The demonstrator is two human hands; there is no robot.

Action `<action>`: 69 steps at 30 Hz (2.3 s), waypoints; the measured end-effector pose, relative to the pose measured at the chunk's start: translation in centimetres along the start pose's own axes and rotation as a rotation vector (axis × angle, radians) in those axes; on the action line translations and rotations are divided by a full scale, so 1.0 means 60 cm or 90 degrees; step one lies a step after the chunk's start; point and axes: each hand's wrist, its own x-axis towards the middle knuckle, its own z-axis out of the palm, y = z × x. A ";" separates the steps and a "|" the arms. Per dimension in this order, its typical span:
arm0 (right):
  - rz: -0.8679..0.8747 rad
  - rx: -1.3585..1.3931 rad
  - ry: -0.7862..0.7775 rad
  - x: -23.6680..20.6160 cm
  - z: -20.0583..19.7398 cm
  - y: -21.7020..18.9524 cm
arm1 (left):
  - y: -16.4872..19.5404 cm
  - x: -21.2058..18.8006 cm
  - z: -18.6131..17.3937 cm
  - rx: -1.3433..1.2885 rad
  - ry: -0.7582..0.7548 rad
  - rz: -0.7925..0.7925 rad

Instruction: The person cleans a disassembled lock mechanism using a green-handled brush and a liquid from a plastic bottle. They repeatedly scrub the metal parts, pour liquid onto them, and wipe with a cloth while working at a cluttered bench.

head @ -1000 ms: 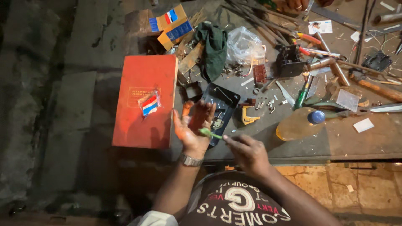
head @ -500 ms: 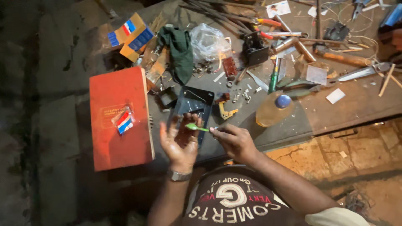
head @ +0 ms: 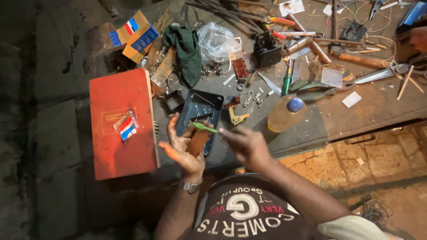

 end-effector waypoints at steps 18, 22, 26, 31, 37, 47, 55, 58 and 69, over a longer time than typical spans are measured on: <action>0.401 0.526 -0.038 -0.004 0.061 0.057 | -0.003 -0.010 -0.028 0.786 -0.321 0.467; 0.562 0.656 0.023 -0.012 0.070 0.072 | -0.010 -0.011 -0.016 0.379 -0.149 0.283; 0.530 0.653 0.035 -0.008 0.090 0.056 | -0.048 -0.002 -0.015 -0.246 -0.023 -0.113; 0.216 0.145 -0.071 -0.019 0.067 0.052 | -0.049 0.016 -0.053 -0.307 0.006 -0.088; 0.158 0.011 0.000 -0.028 0.056 0.048 | -0.033 0.021 -0.050 -0.243 -0.075 -0.055; 0.107 -0.074 -0.117 0.010 0.052 0.000 | -0.038 0.025 -0.043 -0.097 -0.043 0.030; 0.093 -0.043 -0.049 -0.009 0.059 0.027 | -0.028 0.025 -0.038 -0.120 -0.038 0.044; 0.132 -0.042 0.008 0.005 0.048 0.015 | -0.019 0.022 -0.034 -0.100 -0.028 0.025; 0.148 0.057 -0.057 -0.021 0.069 0.053 | -0.008 0.022 -0.032 -0.079 -0.004 0.082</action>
